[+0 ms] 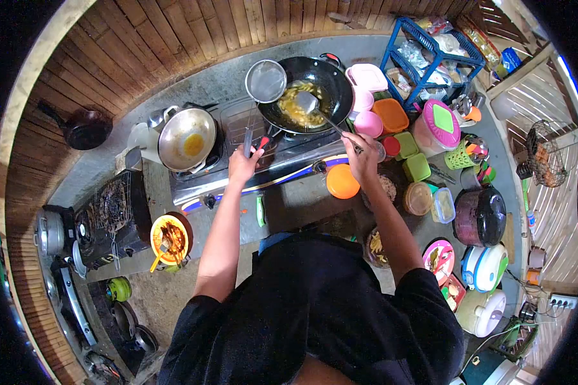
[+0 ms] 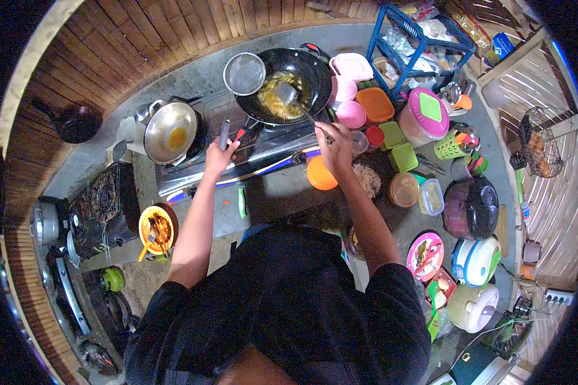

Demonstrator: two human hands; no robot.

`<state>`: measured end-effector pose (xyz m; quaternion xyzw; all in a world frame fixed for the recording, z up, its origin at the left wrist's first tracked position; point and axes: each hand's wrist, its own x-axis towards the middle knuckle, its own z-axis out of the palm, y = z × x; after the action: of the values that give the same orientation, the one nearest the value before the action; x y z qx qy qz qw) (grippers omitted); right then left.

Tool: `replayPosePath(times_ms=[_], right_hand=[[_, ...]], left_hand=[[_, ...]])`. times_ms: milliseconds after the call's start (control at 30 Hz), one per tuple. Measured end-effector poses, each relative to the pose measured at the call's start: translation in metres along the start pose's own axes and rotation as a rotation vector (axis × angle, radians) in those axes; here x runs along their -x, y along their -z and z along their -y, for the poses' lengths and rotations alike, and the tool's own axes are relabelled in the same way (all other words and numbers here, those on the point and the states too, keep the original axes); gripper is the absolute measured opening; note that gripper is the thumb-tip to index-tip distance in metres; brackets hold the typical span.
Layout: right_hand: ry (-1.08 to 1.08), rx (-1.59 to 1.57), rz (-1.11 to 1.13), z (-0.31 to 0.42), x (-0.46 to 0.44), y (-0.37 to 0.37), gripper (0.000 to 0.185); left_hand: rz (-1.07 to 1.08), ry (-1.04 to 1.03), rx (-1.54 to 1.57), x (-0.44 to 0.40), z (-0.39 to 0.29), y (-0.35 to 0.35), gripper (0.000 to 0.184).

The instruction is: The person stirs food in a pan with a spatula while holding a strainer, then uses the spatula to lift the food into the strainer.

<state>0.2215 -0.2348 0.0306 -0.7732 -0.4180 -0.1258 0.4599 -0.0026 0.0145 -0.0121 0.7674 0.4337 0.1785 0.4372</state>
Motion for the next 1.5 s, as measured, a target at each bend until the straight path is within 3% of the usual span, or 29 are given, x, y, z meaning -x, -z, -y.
replayPosePath(times_ms=[100,333,467,567,633,767,933,1067,1167,1267,1333,1467,1500], right_hand=[[-0.074,-0.080,0.001,-0.001,-0.008,-0.004,0.020],[0.047,0.077,-0.144,-0.024,-0.035,-0.013,0.021],[0.012,0.069,-0.059,-0.032,-0.044,-0.019,0.021],[-0.111,-0.085,-0.005,-0.040,-0.049,-0.033,0.021],[-0.257,-0.441,0.101,-0.046,-0.051,-0.041,0.021],[-0.306,-0.539,0.144,-0.030,-0.044,-0.026,0.021],[-0.087,-0.077,-0.081,-0.031,-0.034,-0.015,0.021],[-0.001,0.037,-0.110,-0.026,-0.027,-0.005,0.021],[0.033,0.332,-0.109,-0.021,-0.016,-0.001,0.022],[-0.069,0.212,-0.129,-0.014,-0.003,0.000,0.022],[-0.091,-0.094,-0.107,-0.007,0.003,0.000,0.021],[-0.182,-0.047,0.010,0.013,0.015,-0.002,0.019],[-0.255,-0.167,-0.013,0.018,0.018,-0.006,0.019]], left_hand=[[0.006,0.016,-0.017,0.000,0.000,0.001,0.035],[0.017,0.069,-0.014,0.003,-0.009,0.003,0.035],[0.018,0.063,-0.039,0.003,-0.009,0.003,0.035],[0.000,0.049,-0.038,0.005,-0.013,0.004,0.035],[0.001,0.046,-0.031,0.005,-0.012,0.004,0.035],[0.002,0.037,-0.036,0.004,-0.010,0.004,0.035],[0.009,0.047,-0.025,0.002,-0.006,0.002,0.034],[0.006,0.051,-0.011,0.001,-0.004,0.002,0.034],[0.019,0.017,-0.022,-0.001,-0.001,0.000,0.034],[0.019,0.017,-0.025,0.002,-0.006,0.002,0.034],[0.012,0.016,-0.017,0.003,-0.005,0.002,0.034],[0.011,0.003,-0.021,0.002,-0.003,0.002,0.034],[0.018,0.005,-0.006,0.002,-0.004,0.002,0.034]])
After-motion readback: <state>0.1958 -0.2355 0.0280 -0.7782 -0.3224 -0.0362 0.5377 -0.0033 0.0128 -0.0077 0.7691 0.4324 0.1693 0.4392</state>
